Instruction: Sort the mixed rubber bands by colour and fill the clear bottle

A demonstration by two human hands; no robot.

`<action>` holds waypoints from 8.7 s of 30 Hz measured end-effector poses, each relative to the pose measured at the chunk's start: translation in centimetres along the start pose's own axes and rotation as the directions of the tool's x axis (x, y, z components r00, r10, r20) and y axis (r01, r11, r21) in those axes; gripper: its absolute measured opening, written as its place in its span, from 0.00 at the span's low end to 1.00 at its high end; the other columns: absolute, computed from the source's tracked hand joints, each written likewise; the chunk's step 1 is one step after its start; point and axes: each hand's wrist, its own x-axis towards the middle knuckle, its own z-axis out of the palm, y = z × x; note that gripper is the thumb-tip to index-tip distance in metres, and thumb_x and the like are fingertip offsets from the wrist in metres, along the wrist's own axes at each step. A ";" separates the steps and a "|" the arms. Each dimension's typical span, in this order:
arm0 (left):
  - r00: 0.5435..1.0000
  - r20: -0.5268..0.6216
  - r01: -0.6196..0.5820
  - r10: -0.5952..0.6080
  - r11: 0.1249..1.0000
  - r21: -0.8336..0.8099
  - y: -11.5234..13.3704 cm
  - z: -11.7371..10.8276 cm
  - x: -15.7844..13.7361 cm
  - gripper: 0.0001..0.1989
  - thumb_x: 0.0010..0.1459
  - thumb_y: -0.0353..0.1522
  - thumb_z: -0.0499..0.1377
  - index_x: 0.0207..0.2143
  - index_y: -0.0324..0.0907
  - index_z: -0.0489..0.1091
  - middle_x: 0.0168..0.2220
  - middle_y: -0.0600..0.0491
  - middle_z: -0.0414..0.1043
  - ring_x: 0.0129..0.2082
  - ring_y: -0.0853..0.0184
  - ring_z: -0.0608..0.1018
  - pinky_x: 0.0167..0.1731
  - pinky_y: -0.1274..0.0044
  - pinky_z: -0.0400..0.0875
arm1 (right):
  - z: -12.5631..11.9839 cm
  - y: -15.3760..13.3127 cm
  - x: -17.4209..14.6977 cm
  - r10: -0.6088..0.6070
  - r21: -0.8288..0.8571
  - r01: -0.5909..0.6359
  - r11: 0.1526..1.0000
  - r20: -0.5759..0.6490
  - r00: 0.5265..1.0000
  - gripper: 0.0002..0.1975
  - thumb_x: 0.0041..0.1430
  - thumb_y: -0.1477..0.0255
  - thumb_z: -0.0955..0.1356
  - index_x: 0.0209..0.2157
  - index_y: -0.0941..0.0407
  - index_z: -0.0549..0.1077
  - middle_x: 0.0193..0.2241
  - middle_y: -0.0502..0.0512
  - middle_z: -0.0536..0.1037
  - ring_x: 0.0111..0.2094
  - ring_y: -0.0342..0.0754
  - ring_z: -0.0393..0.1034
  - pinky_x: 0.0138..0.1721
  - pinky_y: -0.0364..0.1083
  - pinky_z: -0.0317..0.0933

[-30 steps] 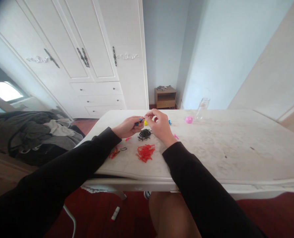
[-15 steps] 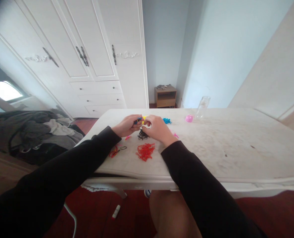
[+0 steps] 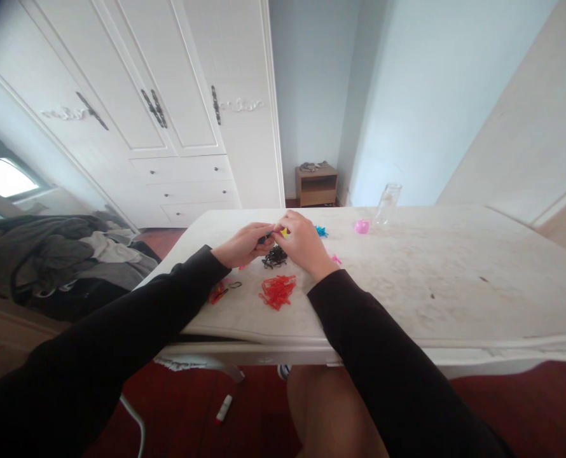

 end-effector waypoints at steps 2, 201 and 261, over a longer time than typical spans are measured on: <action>1.000 0.002 0.011 -0.011 1.000 -0.004 0.1 0.1 -0.1 0.19 0.69 0.27 0.53 0.22 0.37 0.64 0.19 0.58 0.56 0.14 0.80 0.55 0.14 0.86 0.46 | -0.3 -0.2 0.1 0.015 0.002 -0.015 1.000 -0.019 1.000 0.07 0.57 0.75 0.70 0.26 0.55 0.72 0.28 0.51 0.71 0.31 0.47 0.65 0.36 0.47 0.59; 0.997 -0.081 0.030 -0.008 0.963 0.269 0.6 0.0 -0.5 0.13 0.65 0.27 0.53 0.27 0.37 0.69 0.16 0.62 0.52 0.13 0.78 0.50 0.16 0.82 0.42 | -2.6 1.1 0.7 0.366 0.185 -0.347 0.920 -0.082 0.927 0.06 0.54 0.73 0.68 0.24 0.55 0.69 0.22 0.49 0.72 0.25 0.44 0.65 0.30 0.46 0.57; 0.935 0.231 0.249 -0.269 0.962 0.114 -0.2 -0.5 -0.3 0.33 0.69 0.57 0.41 0.21 0.43 0.58 0.14 0.59 0.48 0.13 0.77 0.47 0.13 0.82 0.39 | -0.7 -0.3 -0.2 -0.009 0.130 -0.016 0.991 0.188 0.982 0.06 0.62 0.71 0.67 0.30 0.55 0.68 0.30 0.51 0.71 0.30 0.45 0.63 0.35 0.46 0.58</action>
